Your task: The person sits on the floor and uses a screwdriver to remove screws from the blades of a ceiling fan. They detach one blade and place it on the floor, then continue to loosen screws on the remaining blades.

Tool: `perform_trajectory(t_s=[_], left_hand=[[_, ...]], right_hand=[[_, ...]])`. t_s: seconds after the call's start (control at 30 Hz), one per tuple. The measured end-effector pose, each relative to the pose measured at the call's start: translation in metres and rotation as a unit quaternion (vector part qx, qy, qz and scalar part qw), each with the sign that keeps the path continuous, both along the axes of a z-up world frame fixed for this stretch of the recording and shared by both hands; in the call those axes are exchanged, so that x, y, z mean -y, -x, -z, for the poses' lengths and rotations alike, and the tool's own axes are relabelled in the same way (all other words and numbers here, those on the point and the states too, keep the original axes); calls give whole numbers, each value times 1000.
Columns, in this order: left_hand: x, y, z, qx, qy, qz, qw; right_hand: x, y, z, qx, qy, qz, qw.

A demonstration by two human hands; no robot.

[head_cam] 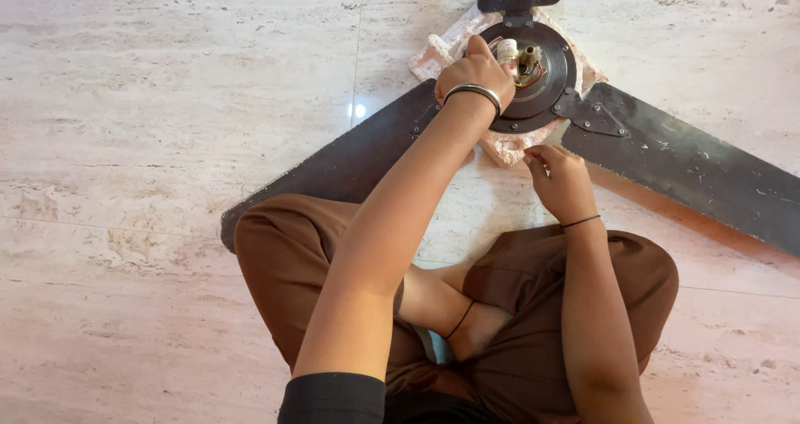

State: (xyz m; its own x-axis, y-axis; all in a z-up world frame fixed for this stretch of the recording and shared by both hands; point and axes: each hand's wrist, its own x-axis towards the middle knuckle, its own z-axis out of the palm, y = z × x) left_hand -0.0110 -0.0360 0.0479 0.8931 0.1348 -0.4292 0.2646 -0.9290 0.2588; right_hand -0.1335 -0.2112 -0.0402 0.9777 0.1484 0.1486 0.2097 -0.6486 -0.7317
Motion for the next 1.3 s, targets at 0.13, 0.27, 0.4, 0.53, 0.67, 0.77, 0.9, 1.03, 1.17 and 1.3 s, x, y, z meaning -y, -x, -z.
perform_trajectory(t_s=[0.13, 0.27, 0.4, 0.53, 0.67, 0.77, 0.9, 1.03, 1.17, 1.3], left_hand=[[-19, -9, 26, 118, -6, 97, 988], [-33, -14, 49, 121, -1, 188, 975], [-38, -13, 49, 141, -35, 275, 951], [-33, -11, 46, 162, 6, 302, 939], [-26, -18, 48, 184, 12, 308, 934], [-25, -21, 50, 173, -1, 303, 937], [-37, -18, 46, 158, -14, 286, 945], [-32, -12, 36, 89, -26, 211, 973], [-25, -10, 19, 60, 25, 80, 995], [-11, -7, 8, 3, 16, 23, 1000]], right_hand=[[0, -1, 2, 13, -8, -12, 1000], [-3, -3, 2, 4, 3, -11, 1000], [-3, 0, 1, -8, 15, -8, 1000], [-3, 0, 0, -18, 17, 0, 1000], [-2, 1, 2, -10, 17, 0, 1000], [-1, 1, 3, -6, 14, -5, 1000], [0, -1, 1, -6, 20, -4, 1000], [-3, -1, 0, -5, -1, -5, 1000], [-1, 0, 0, -1, 1, -3, 1000], [-2, 1, -1, 13, 2, -4, 1000]])
